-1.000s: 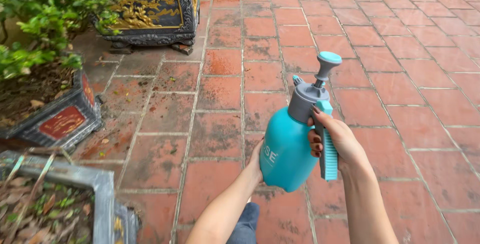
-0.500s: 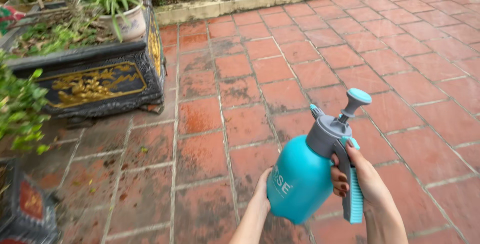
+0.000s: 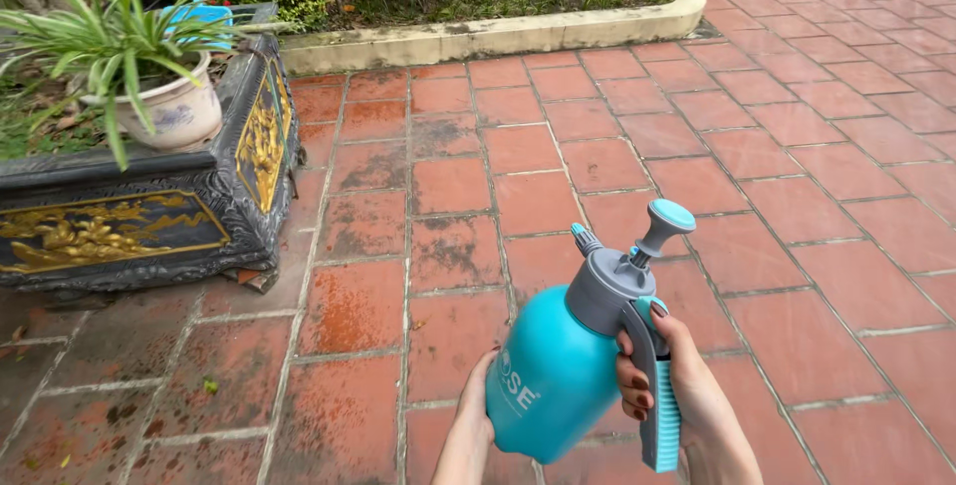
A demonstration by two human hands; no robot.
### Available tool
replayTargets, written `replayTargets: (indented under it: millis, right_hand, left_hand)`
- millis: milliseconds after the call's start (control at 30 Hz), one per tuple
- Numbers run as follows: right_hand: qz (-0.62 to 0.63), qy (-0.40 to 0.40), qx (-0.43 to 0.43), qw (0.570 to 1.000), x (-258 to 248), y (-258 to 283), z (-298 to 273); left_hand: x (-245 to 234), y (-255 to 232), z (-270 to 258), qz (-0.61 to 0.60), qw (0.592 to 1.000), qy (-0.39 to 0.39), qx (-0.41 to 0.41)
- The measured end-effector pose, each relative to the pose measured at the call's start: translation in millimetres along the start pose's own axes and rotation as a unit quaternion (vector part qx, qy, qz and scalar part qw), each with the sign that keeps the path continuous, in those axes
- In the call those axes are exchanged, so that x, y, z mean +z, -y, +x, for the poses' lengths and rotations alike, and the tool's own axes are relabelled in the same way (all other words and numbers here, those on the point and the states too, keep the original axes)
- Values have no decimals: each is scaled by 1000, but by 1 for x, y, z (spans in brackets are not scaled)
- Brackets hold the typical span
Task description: The person uses a pump spray bottle to water various potted plants and flower beds in an outdoor garden area.
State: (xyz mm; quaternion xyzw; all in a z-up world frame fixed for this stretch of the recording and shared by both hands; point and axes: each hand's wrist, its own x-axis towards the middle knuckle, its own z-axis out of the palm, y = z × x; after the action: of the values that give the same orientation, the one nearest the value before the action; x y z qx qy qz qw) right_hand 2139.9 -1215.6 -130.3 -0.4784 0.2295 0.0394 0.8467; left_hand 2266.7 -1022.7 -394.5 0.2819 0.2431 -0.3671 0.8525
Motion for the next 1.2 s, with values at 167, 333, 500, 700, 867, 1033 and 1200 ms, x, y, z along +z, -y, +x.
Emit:
replayTargets:
  millis: [167,333,500,700,867,1033,1200]
  right_hand:
    - [-36,19,21,999,-4,70,143]
    - [-21,45,17,999,-9,144,300]
    - [-21,18,25,999,-5,227,422]
    - [-54,23,31,998,-7,319,589]
    - [-97,88,72,989,-17,398,745]
    - [-120,130,76,981,-6,471,881]
    - [-122,132,101,978,-5,530,1019]
  left_hand:
    - [61,-80,125,-17,1000,19,17]
    - [126,-164,242,-9,999,-25,-42]
    - [226,-251,348,19,1000,-12,10]
    - [300,-324,486,1,998,-17,67]
    - [374,-391,592,-63,994,-40,77]
    - [421,-447,684,-95,982,-44,160]
    - [483,-525,790,-102,980,-76,151]
